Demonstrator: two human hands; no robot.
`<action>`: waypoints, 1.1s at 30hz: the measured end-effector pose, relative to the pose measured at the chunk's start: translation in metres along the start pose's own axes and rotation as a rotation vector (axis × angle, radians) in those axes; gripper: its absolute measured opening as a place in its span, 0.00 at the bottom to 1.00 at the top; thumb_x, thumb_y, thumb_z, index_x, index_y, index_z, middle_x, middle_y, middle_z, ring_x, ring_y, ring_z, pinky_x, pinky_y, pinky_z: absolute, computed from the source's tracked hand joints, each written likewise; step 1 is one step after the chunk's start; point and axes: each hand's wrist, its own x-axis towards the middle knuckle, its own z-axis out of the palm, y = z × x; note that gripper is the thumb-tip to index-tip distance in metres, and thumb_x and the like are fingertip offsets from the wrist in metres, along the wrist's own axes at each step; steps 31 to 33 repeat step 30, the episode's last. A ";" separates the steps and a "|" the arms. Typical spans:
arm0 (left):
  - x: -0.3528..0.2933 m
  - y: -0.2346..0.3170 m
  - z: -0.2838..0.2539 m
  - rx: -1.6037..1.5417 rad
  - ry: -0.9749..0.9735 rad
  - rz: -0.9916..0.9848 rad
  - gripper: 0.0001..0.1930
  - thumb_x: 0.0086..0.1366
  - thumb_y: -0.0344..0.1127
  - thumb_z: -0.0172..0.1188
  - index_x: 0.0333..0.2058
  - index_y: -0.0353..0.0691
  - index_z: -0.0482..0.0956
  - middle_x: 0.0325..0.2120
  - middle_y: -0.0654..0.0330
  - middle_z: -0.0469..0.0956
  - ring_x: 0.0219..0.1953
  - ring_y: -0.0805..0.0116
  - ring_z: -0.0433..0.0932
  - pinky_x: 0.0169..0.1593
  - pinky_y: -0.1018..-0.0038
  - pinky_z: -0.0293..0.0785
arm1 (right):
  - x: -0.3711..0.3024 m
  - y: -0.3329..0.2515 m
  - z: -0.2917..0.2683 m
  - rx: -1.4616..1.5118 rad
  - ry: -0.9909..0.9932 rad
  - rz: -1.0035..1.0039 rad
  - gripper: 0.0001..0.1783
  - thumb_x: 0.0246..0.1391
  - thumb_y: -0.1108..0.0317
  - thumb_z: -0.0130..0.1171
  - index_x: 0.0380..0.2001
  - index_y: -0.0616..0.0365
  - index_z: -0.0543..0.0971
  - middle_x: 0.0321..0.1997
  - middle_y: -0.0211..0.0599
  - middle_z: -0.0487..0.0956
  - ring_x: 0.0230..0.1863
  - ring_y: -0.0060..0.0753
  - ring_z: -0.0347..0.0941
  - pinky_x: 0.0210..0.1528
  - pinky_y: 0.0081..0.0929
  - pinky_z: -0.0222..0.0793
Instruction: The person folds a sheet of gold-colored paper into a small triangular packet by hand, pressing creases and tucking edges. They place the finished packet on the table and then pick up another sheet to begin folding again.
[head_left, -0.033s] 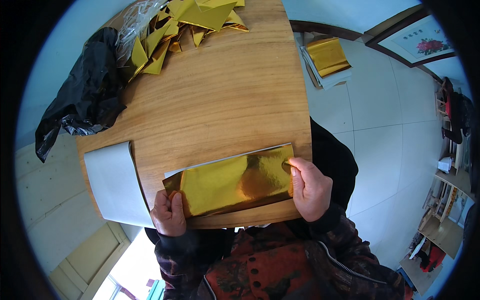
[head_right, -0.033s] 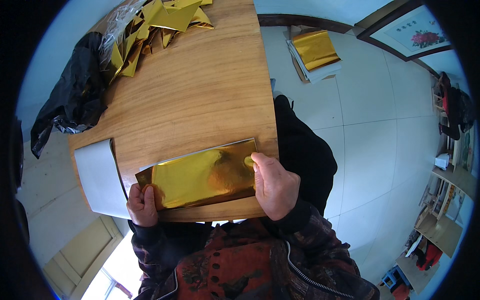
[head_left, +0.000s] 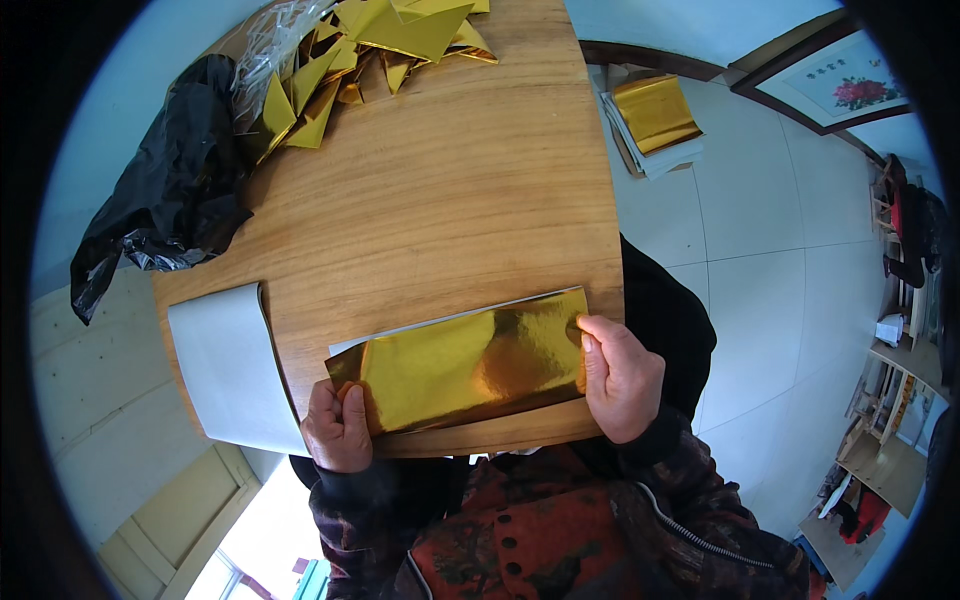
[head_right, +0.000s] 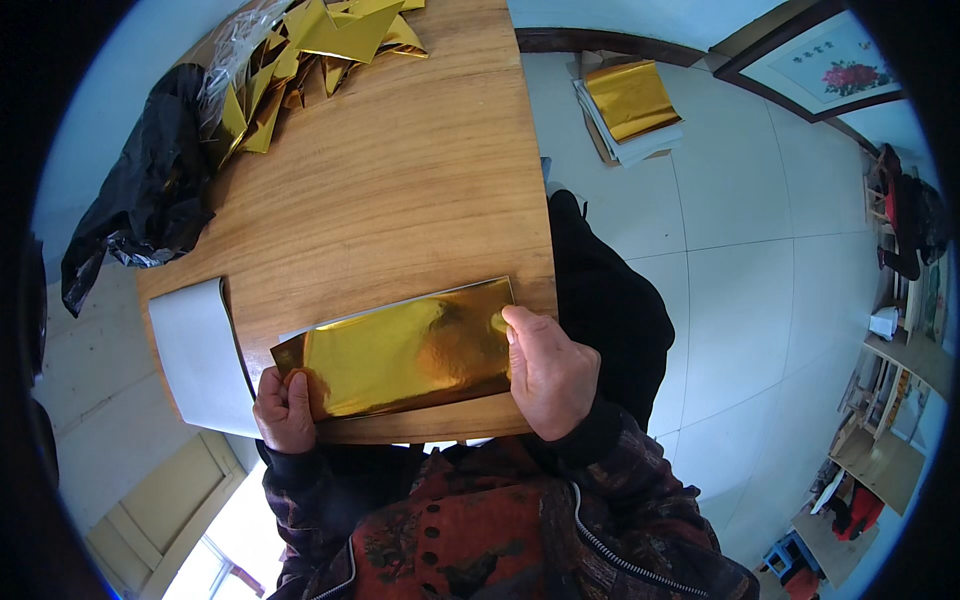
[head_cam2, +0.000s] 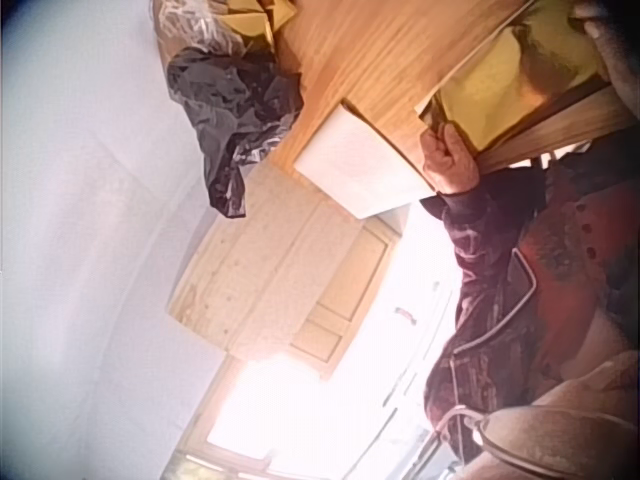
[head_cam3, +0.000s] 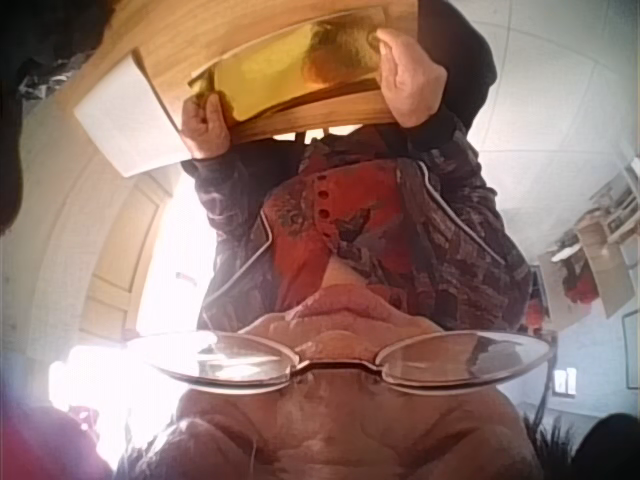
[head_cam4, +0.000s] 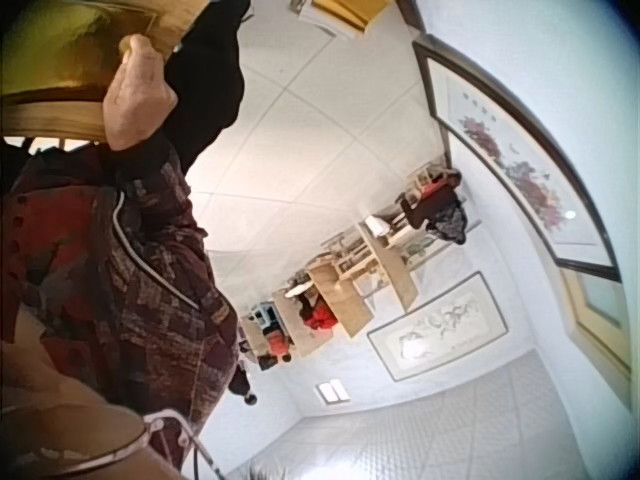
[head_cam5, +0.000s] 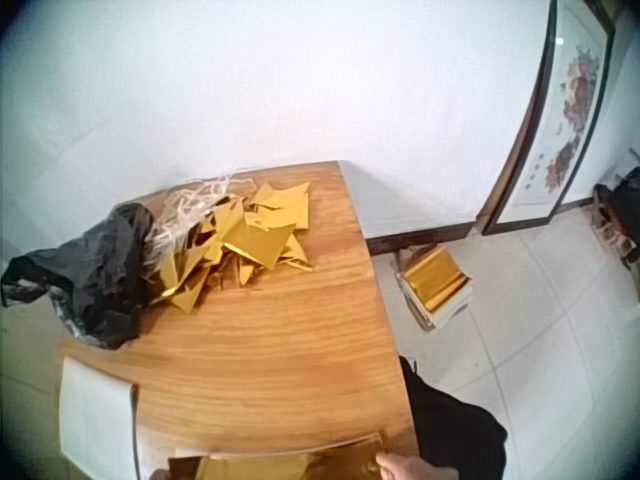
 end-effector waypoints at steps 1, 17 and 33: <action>0.000 0.000 0.000 0.000 0.001 0.000 0.06 0.66 0.30 0.58 0.35 0.32 0.73 0.20 0.60 0.79 0.24 0.81 0.71 0.31 0.82 0.68 | 0.000 0.000 0.001 0.001 0.005 -0.002 0.12 0.52 0.79 0.60 0.42 0.61 0.76 0.33 0.44 0.81 0.29 0.45 0.80 0.27 0.31 0.76; 0.001 -0.002 0.002 -0.006 0.021 0.004 0.06 0.66 0.30 0.58 0.34 0.32 0.73 0.18 0.61 0.78 0.22 0.82 0.70 0.29 0.81 0.68 | -0.001 -0.003 -0.001 -0.019 -0.034 0.042 0.09 0.56 0.79 0.55 0.41 0.61 0.77 0.33 0.43 0.80 0.29 0.43 0.79 0.29 0.29 0.74; 0.000 -0.006 0.001 -0.061 0.004 0.004 0.07 0.66 0.30 0.58 0.36 0.30 0.74 0.21 0.59 0.80 0.25 0.82 0.72 0.32 0.82 0.68 | -0.001 -0.004 -0.003 -0.021 -0.071 0.068 0.09 0.57 0.79 0.55 0.41 0.62 0.77 0.34 0.45 0.80 0.31 0.46 0.80 0.31 0.30 0.75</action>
